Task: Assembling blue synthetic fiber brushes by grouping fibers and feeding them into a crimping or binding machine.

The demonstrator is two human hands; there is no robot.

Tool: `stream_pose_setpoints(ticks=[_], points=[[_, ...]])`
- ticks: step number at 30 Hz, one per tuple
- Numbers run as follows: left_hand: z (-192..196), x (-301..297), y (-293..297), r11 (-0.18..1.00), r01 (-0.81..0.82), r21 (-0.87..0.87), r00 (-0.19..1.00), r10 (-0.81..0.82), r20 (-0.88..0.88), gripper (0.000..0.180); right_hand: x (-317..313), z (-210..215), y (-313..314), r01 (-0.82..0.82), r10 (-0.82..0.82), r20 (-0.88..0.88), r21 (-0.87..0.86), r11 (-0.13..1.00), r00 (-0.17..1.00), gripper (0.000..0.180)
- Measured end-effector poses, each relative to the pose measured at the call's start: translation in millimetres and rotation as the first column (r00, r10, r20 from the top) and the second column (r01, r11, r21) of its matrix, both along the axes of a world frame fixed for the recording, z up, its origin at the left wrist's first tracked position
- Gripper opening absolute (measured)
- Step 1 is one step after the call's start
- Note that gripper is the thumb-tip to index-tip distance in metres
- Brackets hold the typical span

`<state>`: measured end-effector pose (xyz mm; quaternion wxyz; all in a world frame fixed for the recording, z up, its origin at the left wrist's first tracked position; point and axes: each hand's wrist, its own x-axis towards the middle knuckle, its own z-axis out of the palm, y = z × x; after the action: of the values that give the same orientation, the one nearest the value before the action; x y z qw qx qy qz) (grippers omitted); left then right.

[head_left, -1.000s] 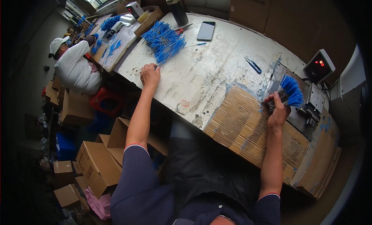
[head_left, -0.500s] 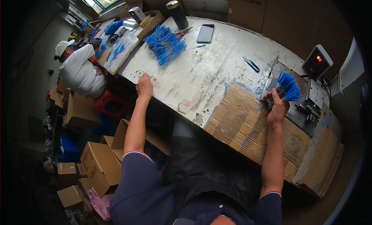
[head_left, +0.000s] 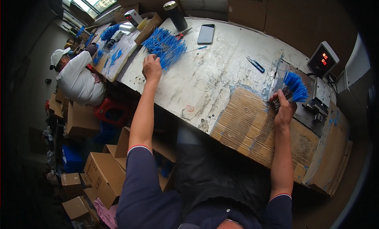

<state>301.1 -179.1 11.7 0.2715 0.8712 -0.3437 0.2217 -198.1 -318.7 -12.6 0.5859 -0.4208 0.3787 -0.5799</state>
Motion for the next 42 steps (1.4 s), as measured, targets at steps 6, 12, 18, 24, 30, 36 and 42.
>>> stream_pose_setpoints(ticks=[6, 12, 18, 24, 30, 36, 42], points=[[-24, -59, -99, 0.914, 0.354, 0.198, 0.871, -0.399, 0.288, 0.016, -5, -2, -2, 0.021, -0.021, -0.028, -0.002, 1.0, 0.999, 0.014], [-43, -44, -143, 0.841, 0.247, 0.481, 0.936, -0.335, 0.106, 0.011, -2, -1, -1, -0.006, 0.005, 0.013, 0.021, 1.0, 1.0, 0.013], [-53, -41, -155, 0.825, 0.256, 0.503, 0.896, -0.398, 0.198, 0.009, -2, 2, -3, 0.018, -0.018, -0.003, 0.016, 1.0, 1.0, 0.01], [-37, -60, -149, 0.917, 0.315, 0.243, 0.876, -0.38, 0.296, 0.007, -1, 0, -6, 0.033, -0.034, 0.02, 0.047, 0.998, 0.999, 0.006], [-7, -31, -89, 0.991, 0.13, 0.038, 0.96, -0.135, 0.244, 0.025, 7, 4, 6, 0.059, -0.058, -0.057, 0.009, 0.998, 0.997, 0.007], [2, -222, -76, 0.585, 0.752, -0.303, 0.355, -0.747, -0.562, 0.041, 14, -15, 20, -0.061, 0.049, -0.09, -0.141, 0.988, 0.995, 0.006], [-6, -316, -77, 0.025, 0.598, -0.801, -0.58, -0.677, -0.453, 0.063, 12, -57, 6, -0.576, 0.545, 0.267, 0.049, 0.816, 0.795, 0.027]])
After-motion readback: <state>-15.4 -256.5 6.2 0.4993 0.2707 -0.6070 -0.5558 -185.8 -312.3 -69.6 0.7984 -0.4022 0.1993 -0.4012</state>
